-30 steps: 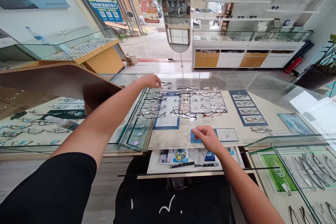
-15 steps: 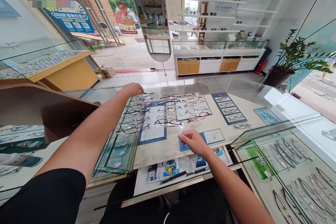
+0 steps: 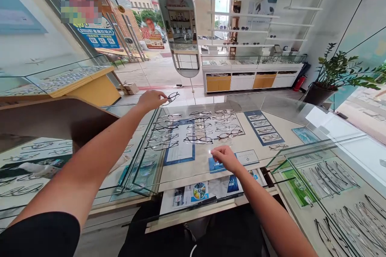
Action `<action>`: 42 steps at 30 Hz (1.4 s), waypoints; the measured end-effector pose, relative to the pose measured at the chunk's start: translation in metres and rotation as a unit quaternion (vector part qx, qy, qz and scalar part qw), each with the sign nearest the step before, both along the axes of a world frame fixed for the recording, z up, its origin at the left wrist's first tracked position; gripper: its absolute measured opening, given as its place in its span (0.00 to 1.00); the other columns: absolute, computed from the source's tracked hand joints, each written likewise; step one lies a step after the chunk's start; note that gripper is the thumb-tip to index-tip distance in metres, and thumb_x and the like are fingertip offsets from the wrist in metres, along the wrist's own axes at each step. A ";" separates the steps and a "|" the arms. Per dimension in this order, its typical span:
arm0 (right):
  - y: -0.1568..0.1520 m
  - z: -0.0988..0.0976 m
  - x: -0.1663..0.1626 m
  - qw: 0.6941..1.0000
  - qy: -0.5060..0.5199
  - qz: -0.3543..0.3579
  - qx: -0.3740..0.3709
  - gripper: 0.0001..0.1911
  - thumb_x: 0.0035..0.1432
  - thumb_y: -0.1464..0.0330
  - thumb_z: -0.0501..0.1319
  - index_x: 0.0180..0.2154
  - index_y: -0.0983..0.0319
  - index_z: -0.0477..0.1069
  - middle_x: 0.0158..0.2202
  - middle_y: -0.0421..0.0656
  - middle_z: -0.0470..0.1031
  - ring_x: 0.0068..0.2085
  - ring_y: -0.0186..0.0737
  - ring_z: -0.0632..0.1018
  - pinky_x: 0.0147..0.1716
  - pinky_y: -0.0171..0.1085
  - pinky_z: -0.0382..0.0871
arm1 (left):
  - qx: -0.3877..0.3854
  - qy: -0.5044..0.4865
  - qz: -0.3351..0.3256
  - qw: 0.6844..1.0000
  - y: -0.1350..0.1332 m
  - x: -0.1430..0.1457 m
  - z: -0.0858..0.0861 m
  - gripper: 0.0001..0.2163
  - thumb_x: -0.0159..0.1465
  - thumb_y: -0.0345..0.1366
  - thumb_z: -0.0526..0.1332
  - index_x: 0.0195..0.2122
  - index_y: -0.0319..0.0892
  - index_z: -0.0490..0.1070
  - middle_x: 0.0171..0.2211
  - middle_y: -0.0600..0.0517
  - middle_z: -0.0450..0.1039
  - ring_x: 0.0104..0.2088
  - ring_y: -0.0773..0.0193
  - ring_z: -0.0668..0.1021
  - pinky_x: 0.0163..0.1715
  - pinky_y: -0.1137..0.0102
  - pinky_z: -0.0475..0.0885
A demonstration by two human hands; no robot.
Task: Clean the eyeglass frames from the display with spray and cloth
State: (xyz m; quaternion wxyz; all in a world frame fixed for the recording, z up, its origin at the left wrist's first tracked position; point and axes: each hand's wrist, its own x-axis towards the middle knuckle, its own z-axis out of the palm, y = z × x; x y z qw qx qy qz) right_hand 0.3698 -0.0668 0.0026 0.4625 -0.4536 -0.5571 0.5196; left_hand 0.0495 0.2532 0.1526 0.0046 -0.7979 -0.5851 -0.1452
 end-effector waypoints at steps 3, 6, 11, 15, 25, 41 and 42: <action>0.003 -0.002 0.003 1.000 0.018 0.001 -0.001 0.30 0.63 0.42 0.61 0.22 0.59 0.71 0.16 0.31 0.48 0.22 0.32 0.52 0.26 0.38 0.47 | 0.026 -0.102 -0.034 0.994 -0.038 -0.004 0.005 0.19 0.65 0.51 0.64 0.47 0.45 0.87 0.30 0.49 0.79 0.34 0.56 0.79 0.33 0.65 0.67; 0.003 -0.003 0.005 1.000 0.019 0.012 0.001 0.31 0.63 0.42 0.59 0.24 0.60 0.74 0.15 0.30 0.45 0.21 0.32 0.49 0.26 0.38 0.46 | 0.005 -0.270 -0.080 0.960 -0.085 -0.005 0.002 0.17 0.62 0.50 0.67 0.41 0.43 0.85 0.20 0.56 0.62 0.24 0.65 0.66 0.29 0.66 0.58; 0.001 0.001 0.005 1.000 -0.006 0.027 -0.005 0.36 0.64 0.38 0.57 0.23 0.61 0.78 0.14 0.31 0.47 0.21 0.32 0.49 0.26 0.39 0.43 | -0.053 -0.463 -0.101 0.879 -0.167 -0.005 -0.013 0.17 0.57 0.51 0.72 0.36 0.42 0.83 0.21 0.59 0.58 0.24 0.69 0.60 0.28 0.68 0.56; -0.003 0.010 -0.014 0.999 -0.030 -0.002 -0.016 0.41 0.69 0.35 0.51 0.18 0.59 0.72 0.14 0.34 0.48 0.20 0.33 0.50 0.26 0.40 0.42 | -0.099 -0.579 -0.098 0.804 -0.231 -0.004 -0.033 0.16 0.56 0.51 0.74 0.35 0.43 0.83 0.27 0.54 0.71 0.28 0.68 0.66 0.30 0.69 0.63; -0.001 0.038 -0.109 0.997 -0.005 -0.019 0.076 0.33 0.61 0.34 0.64 0.34 0.58 0.76 0.20 0.32 0.54 0.24 0.34 0.53 0.27 0.39 0.46 | -0.146 -0.704 -0.032 0.694 -0.310 0.016 -0.109 0.18 0.55 0.52 0.77 0.37 0.45 0.83 0.41 0.48 0.85 0.43 0.59 0.83 0.45 0.66 0.77; -0.008 0.016 -0.116 0.998 -0.009 0.023 0.063 0.27 0.60 0.42 0.70 0.35 0.60 0.75 0.23 0.32 0.56 0.26 0.33 0.56 0.29 0.38 0.47 | -0.137 -0.714 -0.051 0.685 -0.325 0.022 -0.144 0.19 0.59 0.54 0.77 0.42 0.46 0.83 0.45 0.46 0.87 0.49 0.55 0.86 0.57 0.60 0.78; -0.009 0.015 -0.116 0.998 -0.010 0.025 0.061 0.27 0.61 0.42 0.70 0.36 0.60 0.75 0.23 0.32 0.57 0.26 0.33 0.56 0.29 0.38 0.46 | -0.139 -0.712 -0.052 0.687 -0.326 0.021 -0.144 0.18 0.59 0.54 0.77 0.42 0.46 0.83 0.45 0.46 0.87 0.49 0.55 0.86 0.57 0.60 0.78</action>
